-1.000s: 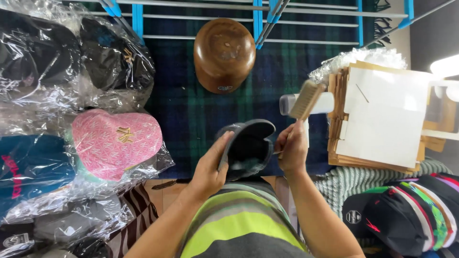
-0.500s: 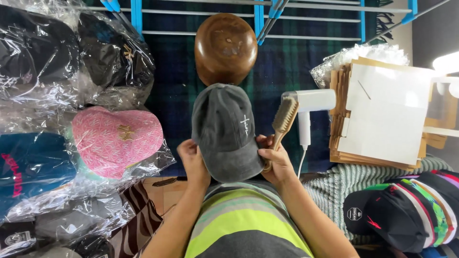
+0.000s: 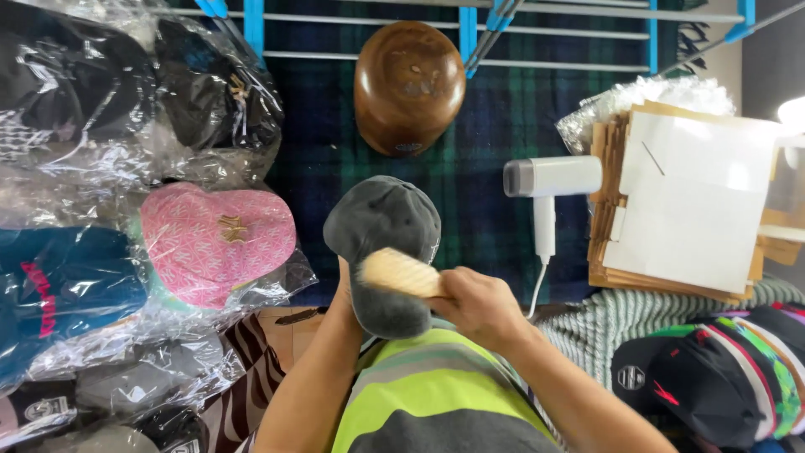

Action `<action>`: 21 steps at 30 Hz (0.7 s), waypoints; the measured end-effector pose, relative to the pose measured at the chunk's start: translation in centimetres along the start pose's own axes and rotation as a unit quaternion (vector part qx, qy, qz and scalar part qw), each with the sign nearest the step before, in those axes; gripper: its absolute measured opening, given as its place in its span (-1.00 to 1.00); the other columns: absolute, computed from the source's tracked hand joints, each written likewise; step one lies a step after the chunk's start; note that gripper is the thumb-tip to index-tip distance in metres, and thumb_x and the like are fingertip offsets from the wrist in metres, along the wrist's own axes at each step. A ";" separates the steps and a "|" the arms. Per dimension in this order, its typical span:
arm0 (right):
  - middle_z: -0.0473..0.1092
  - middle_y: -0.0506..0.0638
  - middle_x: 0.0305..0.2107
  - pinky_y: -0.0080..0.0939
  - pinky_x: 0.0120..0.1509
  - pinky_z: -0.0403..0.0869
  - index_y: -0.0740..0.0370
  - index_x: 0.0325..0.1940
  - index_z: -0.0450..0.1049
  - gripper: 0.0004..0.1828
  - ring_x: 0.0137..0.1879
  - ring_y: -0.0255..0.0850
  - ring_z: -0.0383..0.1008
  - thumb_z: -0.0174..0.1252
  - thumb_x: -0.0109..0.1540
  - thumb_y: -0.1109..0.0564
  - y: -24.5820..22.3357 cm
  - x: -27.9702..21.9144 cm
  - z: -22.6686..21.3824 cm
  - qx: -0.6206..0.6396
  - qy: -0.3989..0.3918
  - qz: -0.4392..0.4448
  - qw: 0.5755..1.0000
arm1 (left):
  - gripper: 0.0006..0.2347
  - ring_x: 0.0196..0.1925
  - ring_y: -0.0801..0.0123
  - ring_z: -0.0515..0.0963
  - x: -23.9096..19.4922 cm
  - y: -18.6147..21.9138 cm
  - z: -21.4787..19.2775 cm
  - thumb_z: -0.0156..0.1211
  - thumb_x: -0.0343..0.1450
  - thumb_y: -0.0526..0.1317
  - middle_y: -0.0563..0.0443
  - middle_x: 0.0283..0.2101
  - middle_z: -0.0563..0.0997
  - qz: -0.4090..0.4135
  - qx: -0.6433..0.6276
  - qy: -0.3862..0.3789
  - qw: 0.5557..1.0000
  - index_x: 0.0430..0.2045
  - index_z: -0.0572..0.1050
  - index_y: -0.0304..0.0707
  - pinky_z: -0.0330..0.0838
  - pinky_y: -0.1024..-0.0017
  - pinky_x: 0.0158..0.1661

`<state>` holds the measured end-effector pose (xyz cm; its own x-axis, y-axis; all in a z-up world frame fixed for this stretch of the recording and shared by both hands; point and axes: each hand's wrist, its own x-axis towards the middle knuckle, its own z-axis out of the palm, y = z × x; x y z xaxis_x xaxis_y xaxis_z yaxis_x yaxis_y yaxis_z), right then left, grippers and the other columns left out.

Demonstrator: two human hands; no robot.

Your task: The person uses a wooden brush to clean a dark gray baseball cap on a table. They brush the exterior panels and brim, then turn the cap inside out to brush the interior fabric. The person flips the cap back to its original orientation and continues brushing the exterior surface.

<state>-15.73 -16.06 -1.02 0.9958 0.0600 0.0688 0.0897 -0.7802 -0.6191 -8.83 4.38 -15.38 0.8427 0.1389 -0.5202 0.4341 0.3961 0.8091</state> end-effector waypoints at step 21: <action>0.54 0.13 -0.18 0.15 0.08 0.59 0.08 0.18 0.51 -0.45 0.04 0.13 0.56 0.22 0.30 -0.31 18.2 1.0 3.5 0.108 -0.018 0.427 0.898 | -0.75 -0.19 0.12 0.60 3.8 2.7 0.8 0.04 0.45 -0.05 -0.14 -0.21 0.59 -0.140 -0.172 -0.119 0.968 -0.18 0.51 -0.21 0.51 0.24 -0.08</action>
<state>-13.01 -28.00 -14.94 0.7024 -0.4798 -0.5258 -0.7095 -0.4121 -0.5717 -4.19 5.25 -14.92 0.7744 -0.2146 -0.5952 0.5593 0.6719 0.4854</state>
